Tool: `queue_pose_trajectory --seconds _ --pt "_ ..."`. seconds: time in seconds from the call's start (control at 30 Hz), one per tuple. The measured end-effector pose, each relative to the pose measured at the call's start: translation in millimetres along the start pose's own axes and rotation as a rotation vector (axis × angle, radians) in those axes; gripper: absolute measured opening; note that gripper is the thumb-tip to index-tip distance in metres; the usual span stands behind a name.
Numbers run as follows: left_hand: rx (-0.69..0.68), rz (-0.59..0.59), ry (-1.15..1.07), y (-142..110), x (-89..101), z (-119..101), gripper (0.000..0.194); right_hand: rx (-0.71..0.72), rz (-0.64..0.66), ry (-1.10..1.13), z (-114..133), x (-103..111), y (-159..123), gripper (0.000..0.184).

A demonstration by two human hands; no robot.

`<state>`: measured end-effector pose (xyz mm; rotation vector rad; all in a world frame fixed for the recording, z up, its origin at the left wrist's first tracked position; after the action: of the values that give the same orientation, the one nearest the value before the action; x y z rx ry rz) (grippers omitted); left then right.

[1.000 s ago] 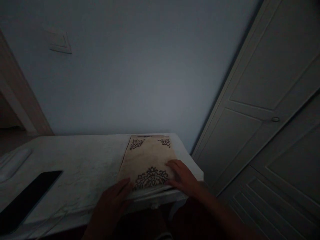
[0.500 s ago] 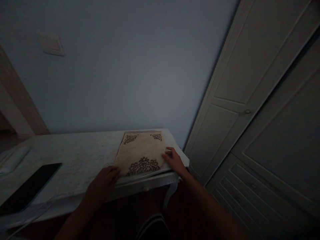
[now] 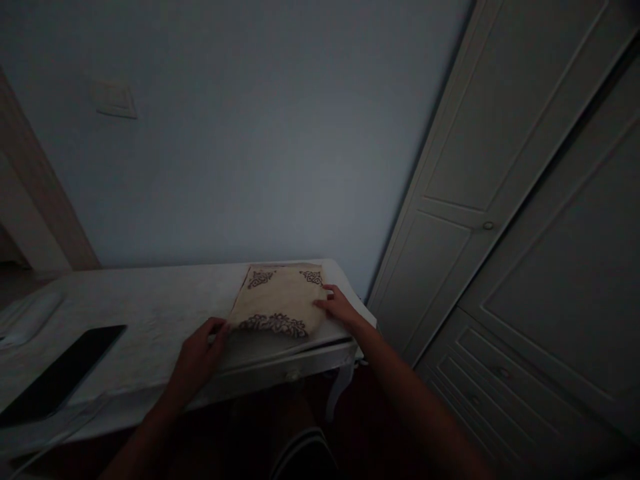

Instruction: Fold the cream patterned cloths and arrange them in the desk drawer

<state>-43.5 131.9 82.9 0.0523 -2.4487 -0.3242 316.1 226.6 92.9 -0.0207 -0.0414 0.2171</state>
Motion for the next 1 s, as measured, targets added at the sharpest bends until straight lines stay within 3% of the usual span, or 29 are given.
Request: queue_pose_trajectory --seconds 0.23,0.4,0.5,0.6,0.67,0.77,0.87,1.0 --pt "-0.037 -0.005 0.03 -3 -5.0 1 0.054 0.023 0.023 -0.076 3 -4 -15 0.076" --pt "-0.279 -0.015 0.212 -9 0.2 16 0.044 0.104 0.204 -0.165 6 4 -42 0.098" --pt "-0.425 -0.063 0.307 -28 5.8 20 0.035 0.1 0.211 -0.223 10 23 -69 0.098" --pt "-0.485 -0.05 0.335 -60 -0.3 18 0.026 0.077 0.26 -0.303 17 47 -103 0.088" --pt "-0.498 -0.075 0.325 -82 -10.0 15 0.024 0.063 0.34 -0.36 22 59 -123 0.069" --pt "-0.503 -0.132 0.289 -92 -19.2 4 0.023 0.079 0.363 -0.395 34 66 -133 0.049" --pt "-0.45 -0.141 0.234 -54 -9.9 -19 0.025 0.141 0.245 -0.402 55 63 -103 0.046" --pt "-0.21 -0.195 0.235 45 13.5 -50 0.04 0.332 -0.061 -0.474 90 54 -22 0.046"
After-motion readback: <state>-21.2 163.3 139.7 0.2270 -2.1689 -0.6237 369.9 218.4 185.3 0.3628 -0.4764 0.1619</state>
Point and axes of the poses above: each hand's wrist, its own y-axis towards the middle knuckle, its own x-axis out of the back of the hand, z = x × y, the point moved 1 cm from there along y, towards the middle knuckle, and after that the axes turned 15 degrees about z, right-handed, at the moved point
